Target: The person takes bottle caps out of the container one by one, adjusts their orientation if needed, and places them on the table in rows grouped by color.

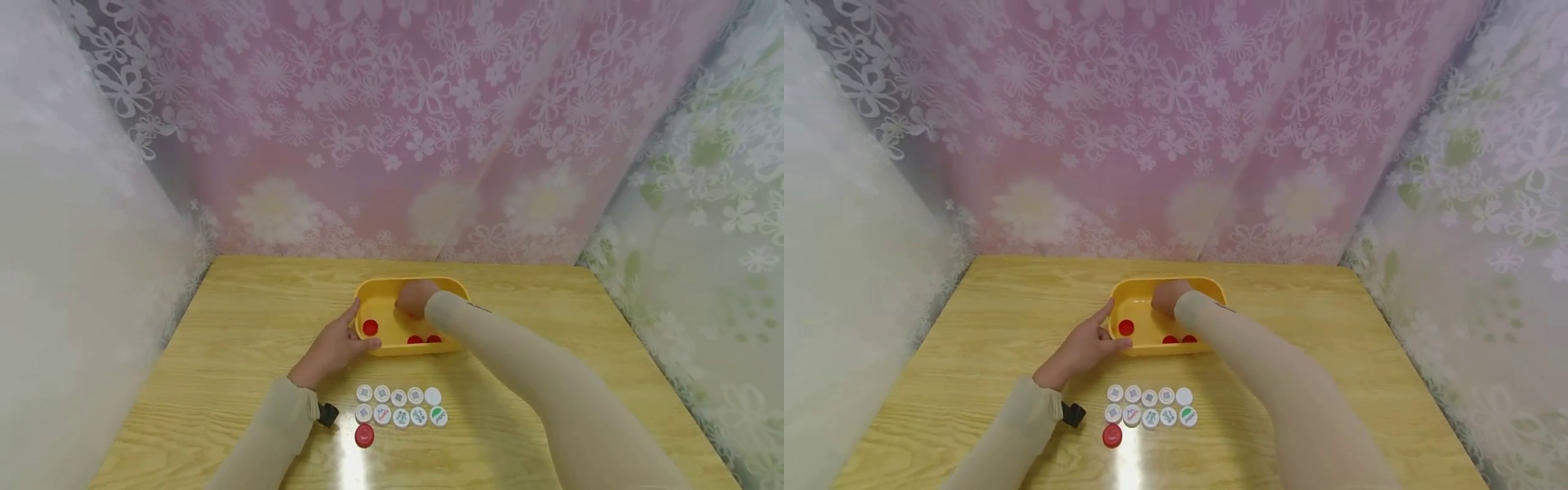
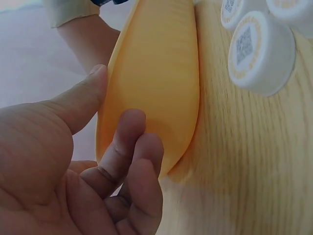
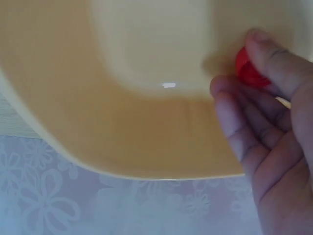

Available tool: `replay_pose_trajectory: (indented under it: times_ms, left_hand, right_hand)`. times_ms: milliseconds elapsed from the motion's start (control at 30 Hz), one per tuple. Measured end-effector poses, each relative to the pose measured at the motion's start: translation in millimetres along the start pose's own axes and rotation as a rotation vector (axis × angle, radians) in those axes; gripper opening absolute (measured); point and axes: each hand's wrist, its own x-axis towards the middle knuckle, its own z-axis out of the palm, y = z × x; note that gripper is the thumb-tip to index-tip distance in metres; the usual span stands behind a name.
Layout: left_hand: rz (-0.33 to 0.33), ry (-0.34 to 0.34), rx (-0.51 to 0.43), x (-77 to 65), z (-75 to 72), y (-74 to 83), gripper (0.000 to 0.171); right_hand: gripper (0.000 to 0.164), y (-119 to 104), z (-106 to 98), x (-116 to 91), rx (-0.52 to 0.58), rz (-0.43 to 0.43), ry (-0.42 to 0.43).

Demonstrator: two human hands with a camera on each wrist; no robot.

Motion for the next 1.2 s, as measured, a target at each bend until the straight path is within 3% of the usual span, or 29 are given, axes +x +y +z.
replay_pose_trajectory:
  times_ms: [167, 233, 367, 500, 667, 767, 900, 1033, 1200]
  left_hand:
    - [0.017, -0.002, 0.002, -1.5, -1.8, 1.7, 0.107]
    - [0.015, -0.001, -0.001, -1.0, -1.6, 3.1, 0.107]
    - [0.003, 0.005, 0.020, 1.1, -0.3, 4.9, 0.106]
    - [0.016, 0.009, 0.026, 0.9, -0.3, 5.5, 0.106]
    - [0.026, 0.013, 0.003, -0.9, 0.1, 7.8, 0.106]
    - [0.020, 0.008, -0.007, -2.3, 0.6, 7.9, 0.105]
    - [0.010, 0.009, -0.006, -1.7, -0.2, 6.7, 0.106]
    - [-0.011, 0.015, -0.012, -0.7, 0.2, 5.9, 0.106]
    - [-0.001, 0.005, -0.026, -1.0, 1.0, 3.7, 0.106]
  right_hand:
    - [0.007, -1, -10, -17, 0.024, 0.028, 0.038]
    - [0.006, 1, -27, -35, 0.133, 0.029, 0.097]
    - [0.032, -9, -54, -85, 0.391, 0.002, 0.306]
    - [0.035, -49, -55, -136, 0.505, -0.041, 0.463]
    - [0.027, -115, -29, -176, 0.652, -0.051, 0.506]
    - [0.026, -154, -14, -185, 0.749, -0.044, 0.540]
    - [0.021, -191, 1, -183, 0.724, -0.055, 0.658]
    - [0.017, -206, 12, -178, 0.671, -0.030, 0.727]
    - [0.014, -209, 23, -174, 0.632, -0.039, 0.715]
